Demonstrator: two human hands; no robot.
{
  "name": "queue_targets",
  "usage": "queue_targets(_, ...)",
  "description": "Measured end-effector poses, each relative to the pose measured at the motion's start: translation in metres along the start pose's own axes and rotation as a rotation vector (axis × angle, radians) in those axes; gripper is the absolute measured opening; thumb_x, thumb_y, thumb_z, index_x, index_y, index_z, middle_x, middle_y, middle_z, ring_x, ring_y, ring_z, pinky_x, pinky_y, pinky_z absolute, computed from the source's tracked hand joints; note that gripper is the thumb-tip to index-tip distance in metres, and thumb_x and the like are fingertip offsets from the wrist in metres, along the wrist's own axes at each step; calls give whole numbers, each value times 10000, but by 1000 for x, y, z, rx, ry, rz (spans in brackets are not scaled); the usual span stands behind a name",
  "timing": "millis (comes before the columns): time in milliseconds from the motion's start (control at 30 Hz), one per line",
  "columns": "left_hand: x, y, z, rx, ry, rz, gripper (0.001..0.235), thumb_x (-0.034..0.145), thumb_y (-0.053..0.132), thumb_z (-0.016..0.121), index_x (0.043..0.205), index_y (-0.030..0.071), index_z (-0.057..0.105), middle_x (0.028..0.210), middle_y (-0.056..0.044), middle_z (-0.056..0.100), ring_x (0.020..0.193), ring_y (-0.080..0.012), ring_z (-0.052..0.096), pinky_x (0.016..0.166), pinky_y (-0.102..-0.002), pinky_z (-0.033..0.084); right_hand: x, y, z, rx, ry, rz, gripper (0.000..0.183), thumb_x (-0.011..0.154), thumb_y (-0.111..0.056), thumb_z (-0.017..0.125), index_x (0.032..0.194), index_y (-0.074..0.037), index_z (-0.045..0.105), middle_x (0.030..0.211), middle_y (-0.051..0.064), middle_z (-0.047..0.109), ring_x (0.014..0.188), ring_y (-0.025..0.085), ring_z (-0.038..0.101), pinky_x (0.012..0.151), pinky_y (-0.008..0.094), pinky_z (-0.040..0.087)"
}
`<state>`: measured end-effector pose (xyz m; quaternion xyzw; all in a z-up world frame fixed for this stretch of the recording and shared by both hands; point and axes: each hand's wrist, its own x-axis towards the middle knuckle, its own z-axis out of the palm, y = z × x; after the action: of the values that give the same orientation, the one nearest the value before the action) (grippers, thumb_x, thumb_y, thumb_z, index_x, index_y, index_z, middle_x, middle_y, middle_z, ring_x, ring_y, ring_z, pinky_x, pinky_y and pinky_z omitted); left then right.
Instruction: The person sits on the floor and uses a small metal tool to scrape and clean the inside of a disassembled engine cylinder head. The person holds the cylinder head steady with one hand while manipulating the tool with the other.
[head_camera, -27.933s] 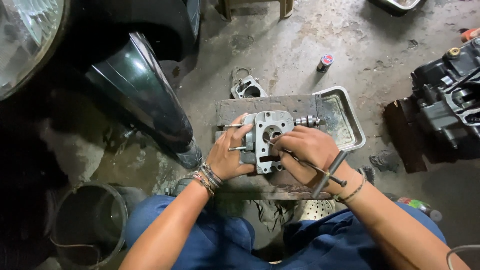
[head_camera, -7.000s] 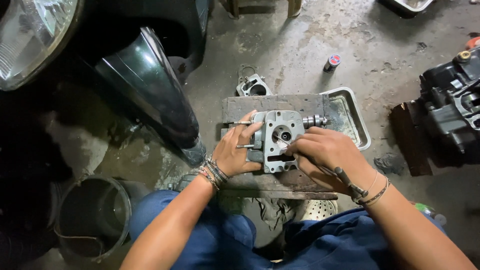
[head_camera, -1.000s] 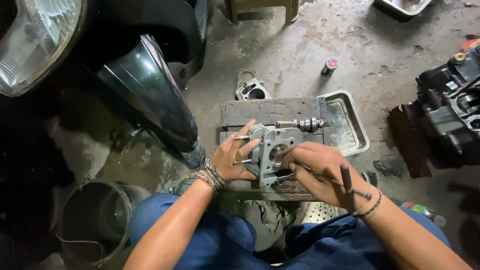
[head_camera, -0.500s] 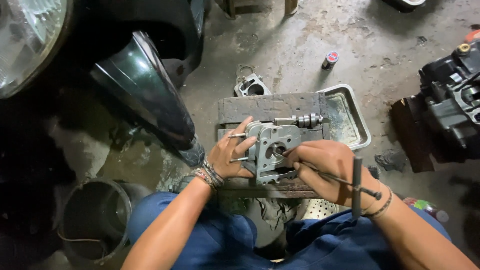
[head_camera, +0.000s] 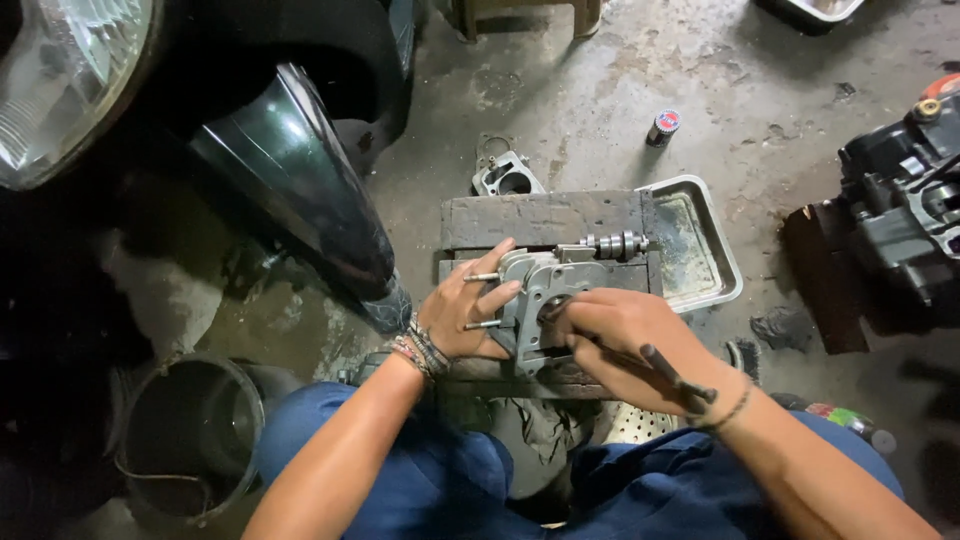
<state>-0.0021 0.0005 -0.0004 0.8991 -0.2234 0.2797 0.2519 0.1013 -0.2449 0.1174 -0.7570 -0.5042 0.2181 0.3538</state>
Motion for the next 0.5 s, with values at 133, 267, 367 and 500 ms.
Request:
queue_targets(133,-4,4,0,-1,18,-24,931,828,861,378,1563,295,302,1553,-306,382,1175,-464,618,962,-530,516,2,-21,-19,138,17,93,163,854,-160,593,766,-78,703,674,120,668,710,356,713,630,440,587)
queue_targets(267,-4,-1,4,-23,10,-59,956,813,871,399,1564,288,296,1554,-294,375,1182,-464,607,957,-532,520,-1,-16,-20,125,22,138,171,896,-154,585,880,-85,741,771,156,728,825,375,743,719,480,597)
queue_targets(367,-18,0,8,-41,-26,-182,970,829,844,440,1555,220,280,1568,-291,347,1279,-492,561,1004,-579,517,-5,-10,-37,138,167,115,217,963,-101,550,952,-71,764,842,114,795,810,242,795,732,350,640)
queue_targets(500,-26,-9,32,-63,20,-240,1021,787,884,464,1523,188,336,1499,-299,385,1213,-480,582,957,-548,524,-10,30,-32,223,551,271,233,1066,-94,517,1164,-49,724,948,158,763,971,273,741,834,390,578)
